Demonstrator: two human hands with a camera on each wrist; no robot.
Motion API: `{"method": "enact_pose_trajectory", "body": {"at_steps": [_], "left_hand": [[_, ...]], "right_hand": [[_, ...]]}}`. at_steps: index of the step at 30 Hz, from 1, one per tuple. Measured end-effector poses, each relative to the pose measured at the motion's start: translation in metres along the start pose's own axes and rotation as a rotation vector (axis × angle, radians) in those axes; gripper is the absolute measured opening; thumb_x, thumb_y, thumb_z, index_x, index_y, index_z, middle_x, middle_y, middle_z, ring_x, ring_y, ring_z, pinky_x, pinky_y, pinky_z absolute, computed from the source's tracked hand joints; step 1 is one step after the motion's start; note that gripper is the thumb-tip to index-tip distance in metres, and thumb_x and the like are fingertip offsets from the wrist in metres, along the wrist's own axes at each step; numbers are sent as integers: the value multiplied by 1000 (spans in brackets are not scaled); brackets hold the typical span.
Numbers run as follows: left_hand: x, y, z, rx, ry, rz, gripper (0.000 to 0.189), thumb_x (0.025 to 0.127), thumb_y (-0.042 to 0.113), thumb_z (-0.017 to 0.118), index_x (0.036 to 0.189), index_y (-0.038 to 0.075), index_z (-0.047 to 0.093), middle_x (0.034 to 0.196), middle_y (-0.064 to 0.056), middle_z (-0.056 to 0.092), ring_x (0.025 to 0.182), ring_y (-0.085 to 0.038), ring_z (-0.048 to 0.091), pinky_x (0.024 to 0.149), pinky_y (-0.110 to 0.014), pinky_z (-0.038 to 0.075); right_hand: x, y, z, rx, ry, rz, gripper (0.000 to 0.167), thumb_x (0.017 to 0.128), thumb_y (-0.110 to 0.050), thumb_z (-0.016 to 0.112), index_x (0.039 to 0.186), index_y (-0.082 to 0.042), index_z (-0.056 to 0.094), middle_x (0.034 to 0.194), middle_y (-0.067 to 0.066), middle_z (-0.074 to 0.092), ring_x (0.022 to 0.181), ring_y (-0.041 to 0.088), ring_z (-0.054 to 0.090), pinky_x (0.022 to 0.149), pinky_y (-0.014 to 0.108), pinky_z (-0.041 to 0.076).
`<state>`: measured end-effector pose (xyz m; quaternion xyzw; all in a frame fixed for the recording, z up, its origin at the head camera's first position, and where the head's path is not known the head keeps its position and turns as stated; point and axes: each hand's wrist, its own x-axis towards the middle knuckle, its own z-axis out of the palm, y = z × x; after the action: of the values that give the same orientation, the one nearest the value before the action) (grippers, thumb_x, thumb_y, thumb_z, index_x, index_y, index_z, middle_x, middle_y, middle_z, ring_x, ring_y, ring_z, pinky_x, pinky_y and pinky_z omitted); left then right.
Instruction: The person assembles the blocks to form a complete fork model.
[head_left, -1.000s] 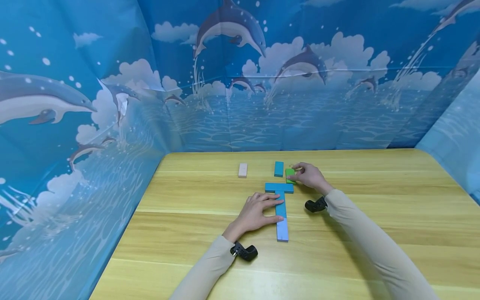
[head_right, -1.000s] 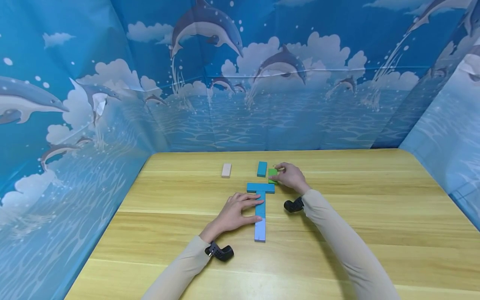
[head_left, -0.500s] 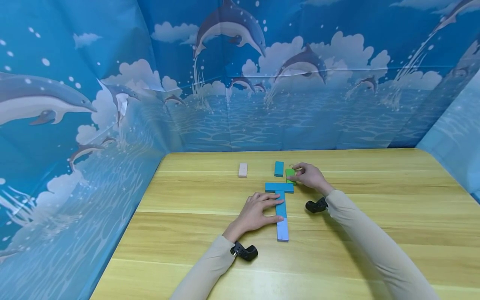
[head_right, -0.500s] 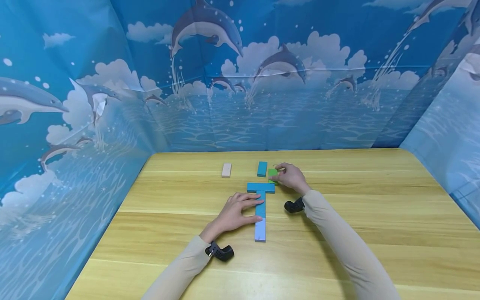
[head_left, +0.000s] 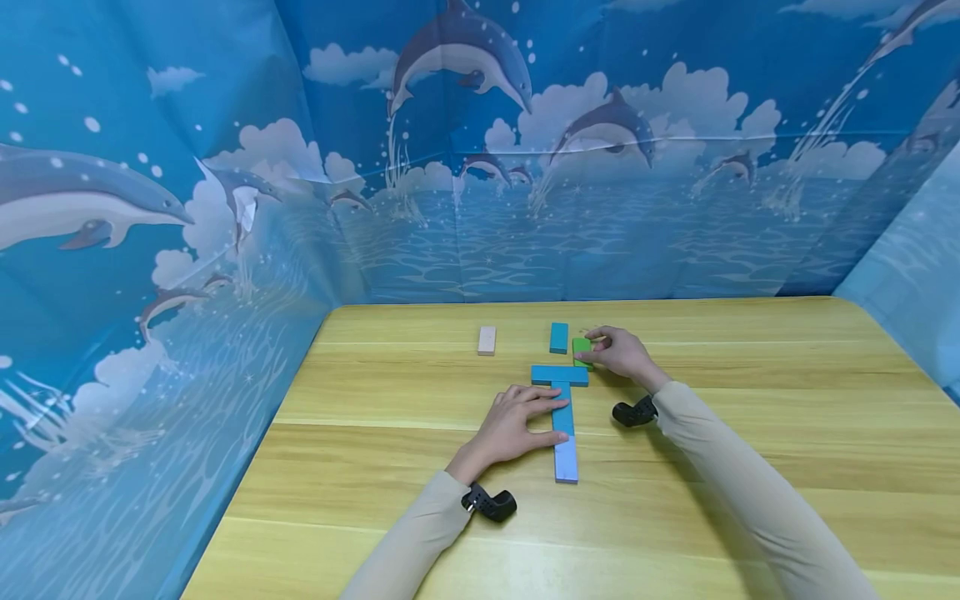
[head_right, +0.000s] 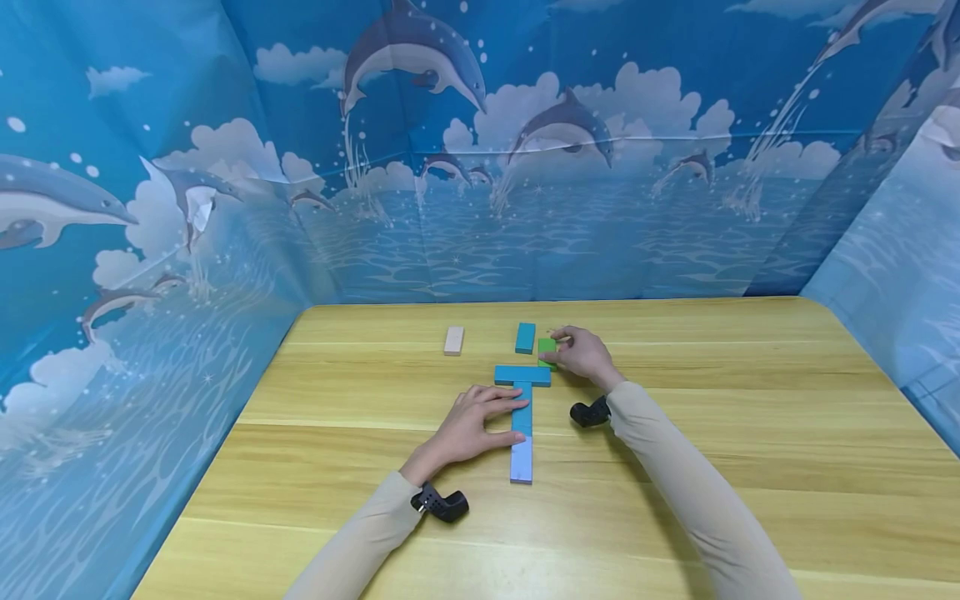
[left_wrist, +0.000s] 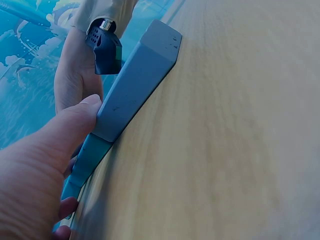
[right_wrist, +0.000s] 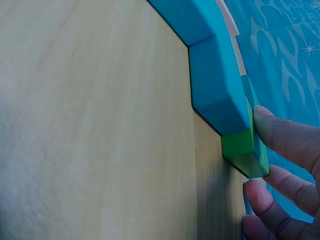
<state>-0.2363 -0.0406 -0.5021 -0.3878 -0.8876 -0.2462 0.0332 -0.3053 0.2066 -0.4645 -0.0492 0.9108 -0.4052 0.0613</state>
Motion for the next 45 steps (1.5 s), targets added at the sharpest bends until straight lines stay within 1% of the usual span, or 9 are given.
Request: {"method": "enact_pose_trajectory", "body": {"at_steps": [14,22,24,28,30,35,38,41,45], "left_hand": [[-1,1,-2,-2,2,-7,56,87,56,59,137,29,54,140,13,44,123,-14,38,90,-32,33],[-2,0,-1,-4,3,-12,56,87,56,59,136,30,54,141,14,44,123,-14,38,91,-32,33],[-2,0,-1,-3,1,-14,56,87,57,59,136,30,53,141,14,44,123,-14,37,91,-32,33],[-2,1,-1,2,-2,-13,57,87,57,59,137,30,53,141,14,44,124,-14,37,91,-33,33],[-1,2,-1,5,-3,-12,57,87,57,59,136,30,53,141,14,44,124,-14,37,92,-33,33],[-1,1,0,13,-1,-11,56,87,57,59,136,30,54,141,14,44,124,-14,38,91,-32,33],[-1,1,0,10,0,-9,56,87,57,59,136,30,54,141,14,43,123,-14,38,91,-32,33],[-1,0,0,5,1,-6,56,87,57,59,136,30,54,141,15,43,123,-14,38,91,-32,33],[-1,1,1,4,4,-4,56,87,56,60,136,30,54,141,15,43,124,-14,37,92,-32,33]], "right_hand": [[0,0,0,4,-4,-4,57,88,-30,69,130,4,52,101,16,58,88,28,54,71,38,43],[-1,-2,0,14,-2,-20,57,89,-29,68,131,4,51,99,16,58,86,29,54,69,37,43],[-1,-1,0,21,-3,-17,56,89,-30,68,131,3,52,101,17,59,88,30,55,71,39,44],[0,2,-2,24,-17,-9,57,91,-33,65,133,3,50,116,23,56,97,33,54,77,42,45],[0,3,-4,25,-20,3,58,92,-35,63,133,3,50,120,24,54,100,33,53,78,43,45],[6,3,-8,26,-17,23,60,92,-40,62,133,2,50,118,23,55,99,32,54,78,41,46],[11,2,-7,9,-16,6,56,92,-39,61,131,0,52,117,22,56,102,33,54,80,43,45],[16,-2,-5,-24,-14,-37,52,93,-37,61,129,0,54,117,22,57,106,36,52,84,47,44],[20,-10,-3,-47,-26,-71,53,93,-34,62,131,1,53,124,24,54,112,39,50,88,51,42]]}}
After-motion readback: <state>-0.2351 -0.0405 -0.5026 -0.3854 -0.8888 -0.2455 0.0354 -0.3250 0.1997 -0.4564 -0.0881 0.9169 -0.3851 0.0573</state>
